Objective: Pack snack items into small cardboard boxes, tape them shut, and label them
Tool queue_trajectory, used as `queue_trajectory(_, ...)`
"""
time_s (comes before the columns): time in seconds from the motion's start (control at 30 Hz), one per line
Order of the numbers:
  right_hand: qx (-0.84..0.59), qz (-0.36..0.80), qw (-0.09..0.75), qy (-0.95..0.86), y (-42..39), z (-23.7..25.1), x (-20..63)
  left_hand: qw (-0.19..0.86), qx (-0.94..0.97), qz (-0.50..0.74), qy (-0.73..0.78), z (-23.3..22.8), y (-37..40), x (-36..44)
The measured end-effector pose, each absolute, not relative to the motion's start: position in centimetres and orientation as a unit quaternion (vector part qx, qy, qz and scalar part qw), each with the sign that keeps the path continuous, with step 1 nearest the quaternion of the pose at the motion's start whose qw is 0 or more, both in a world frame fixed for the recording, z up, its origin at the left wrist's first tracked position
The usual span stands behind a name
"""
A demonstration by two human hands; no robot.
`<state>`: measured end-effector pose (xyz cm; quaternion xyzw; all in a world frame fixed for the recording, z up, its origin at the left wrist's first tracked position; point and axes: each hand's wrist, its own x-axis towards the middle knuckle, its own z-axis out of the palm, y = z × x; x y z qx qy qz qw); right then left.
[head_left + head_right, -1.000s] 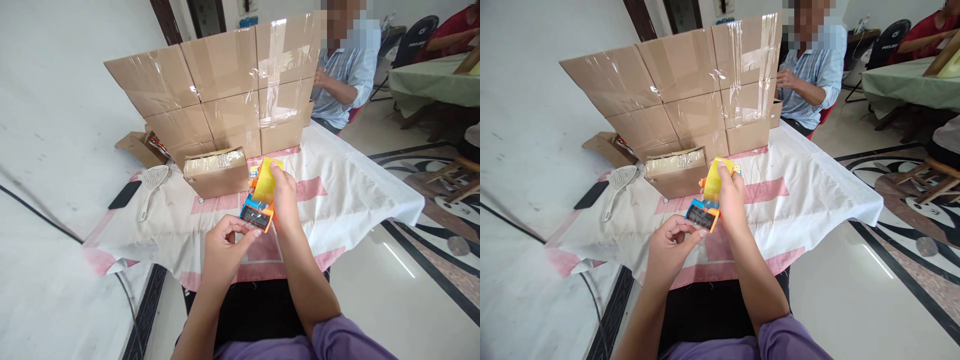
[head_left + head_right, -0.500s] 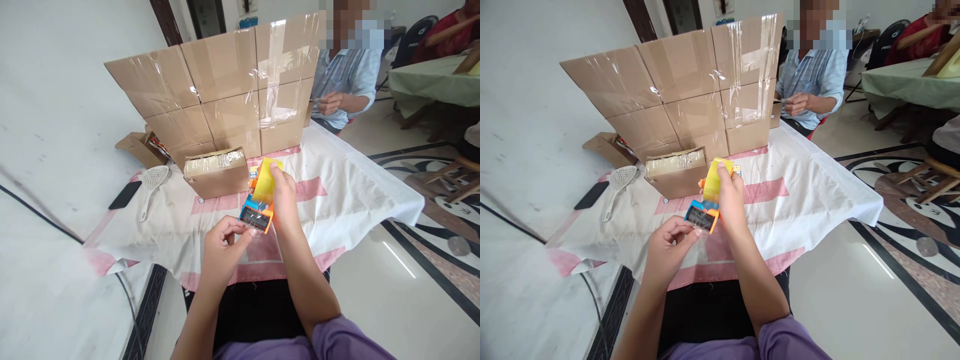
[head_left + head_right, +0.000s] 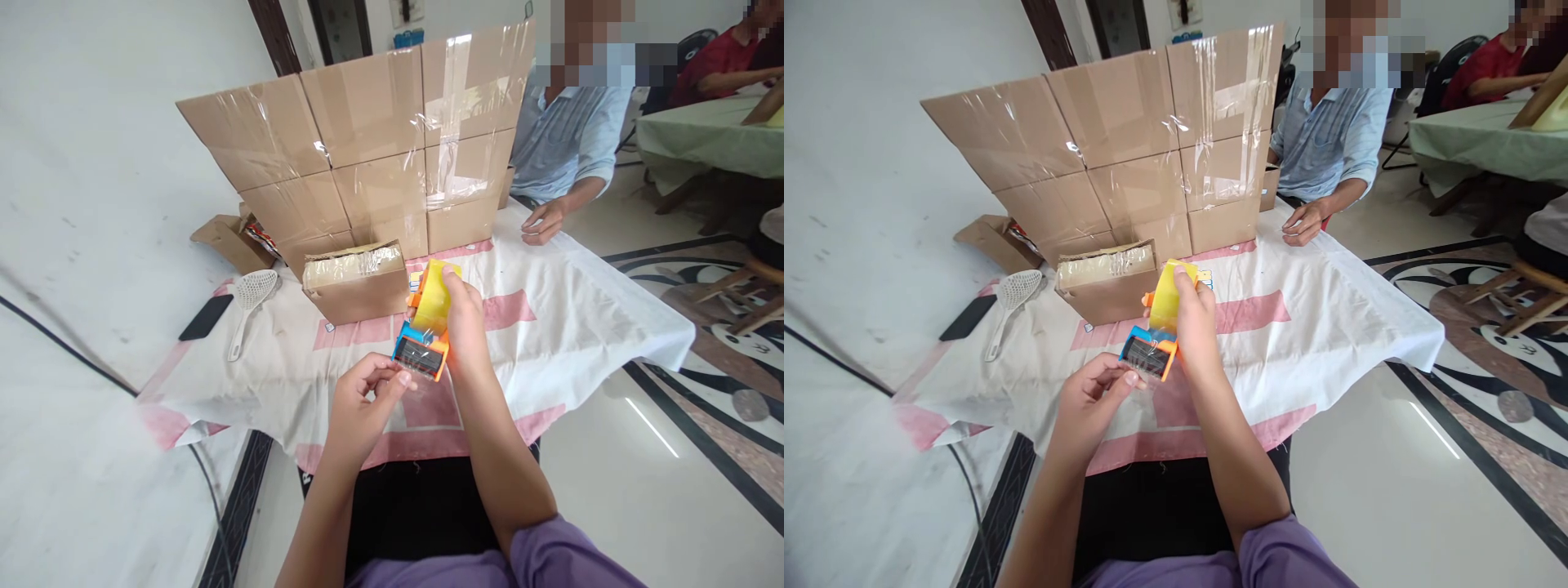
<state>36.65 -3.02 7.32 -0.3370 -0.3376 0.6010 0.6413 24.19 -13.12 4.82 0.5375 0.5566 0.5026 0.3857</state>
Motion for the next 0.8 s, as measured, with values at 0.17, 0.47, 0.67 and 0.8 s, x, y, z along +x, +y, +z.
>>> queue_trajectory(0.17,-0.347,0.588,0.644,-0.344,-3.1,7.2,36.6,0.386,0.532,0.507,0.558,4.5,-13.0,24.1)
queue_trajectory(0.47,-0.317,0.602,0.650,-0.338,-3.1,7.5,36.6,0.406,0.543,0.507,0.532,4.4,-13.1,23.9)
queue_trajectory(0.67,-0.327,0.592,0.664,-0.319,-2.6,7.7,37.1,0.369,0.542,0.522,0.546,5.0,-13.2,25.2)
queue_trajectory(0.8,-0.329,0.592,0.660,-0.325,-2.7,7.6,37.0,0.361,0.497,0.558,0.558,4.9,-13.1,26.0)
